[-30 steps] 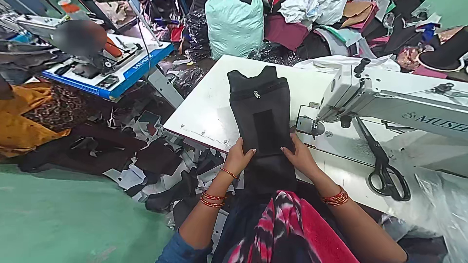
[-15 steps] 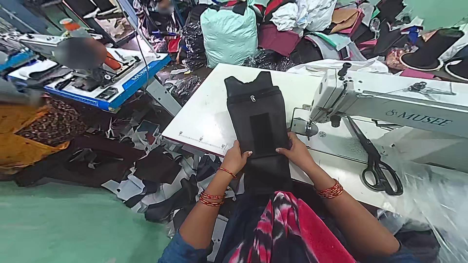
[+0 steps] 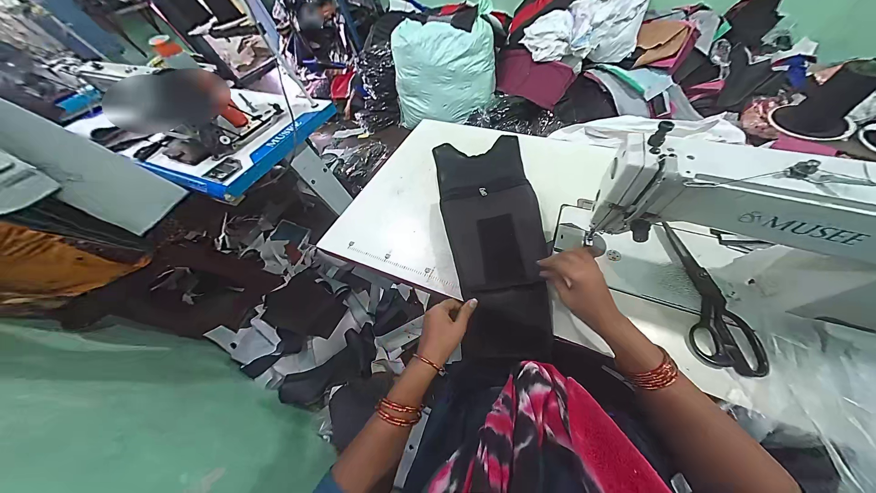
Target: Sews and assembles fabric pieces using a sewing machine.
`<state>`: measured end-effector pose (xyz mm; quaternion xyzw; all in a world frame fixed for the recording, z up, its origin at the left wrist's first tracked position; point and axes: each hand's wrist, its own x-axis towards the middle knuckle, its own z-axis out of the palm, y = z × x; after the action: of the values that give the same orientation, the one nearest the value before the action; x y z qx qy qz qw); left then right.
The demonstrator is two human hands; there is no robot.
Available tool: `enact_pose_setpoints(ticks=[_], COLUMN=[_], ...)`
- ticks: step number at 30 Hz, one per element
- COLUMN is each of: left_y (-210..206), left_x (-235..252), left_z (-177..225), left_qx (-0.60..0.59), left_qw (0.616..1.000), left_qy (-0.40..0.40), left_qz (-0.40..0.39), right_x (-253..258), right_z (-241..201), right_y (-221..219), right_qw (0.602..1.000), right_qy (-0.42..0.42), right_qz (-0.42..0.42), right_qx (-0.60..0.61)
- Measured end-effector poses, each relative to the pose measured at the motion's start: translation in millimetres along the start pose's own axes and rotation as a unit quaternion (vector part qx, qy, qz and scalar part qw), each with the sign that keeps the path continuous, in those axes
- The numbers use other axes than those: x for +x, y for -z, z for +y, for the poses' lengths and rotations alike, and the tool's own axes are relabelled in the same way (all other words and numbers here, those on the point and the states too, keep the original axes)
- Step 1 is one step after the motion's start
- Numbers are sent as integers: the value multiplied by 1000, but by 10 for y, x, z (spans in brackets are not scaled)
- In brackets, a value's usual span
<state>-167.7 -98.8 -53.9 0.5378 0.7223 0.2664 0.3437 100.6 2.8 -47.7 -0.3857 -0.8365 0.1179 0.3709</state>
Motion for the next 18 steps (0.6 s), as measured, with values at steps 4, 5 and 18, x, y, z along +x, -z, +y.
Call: enact_pose_setpoints(ticks=[4, 5, 18], left_y=[-161, -183, -75], left_x=[47, 56, 80], left_z=[-37, -46, 12], left_qx=[-49, -62, -4], left_qw=[998, 997, 998], left_qy=[32, 36, 43], left_qz=[-6, -2, -36], right_x=[91, 103, -85], right_z=[-145, -158, -319], right_y=[-352, -425, -610], right_qw=[989, 987, 981], right_qy=[120, 124, 34], right_qz=[-83, -95, -186], right_qx=[-35, -31, -42])
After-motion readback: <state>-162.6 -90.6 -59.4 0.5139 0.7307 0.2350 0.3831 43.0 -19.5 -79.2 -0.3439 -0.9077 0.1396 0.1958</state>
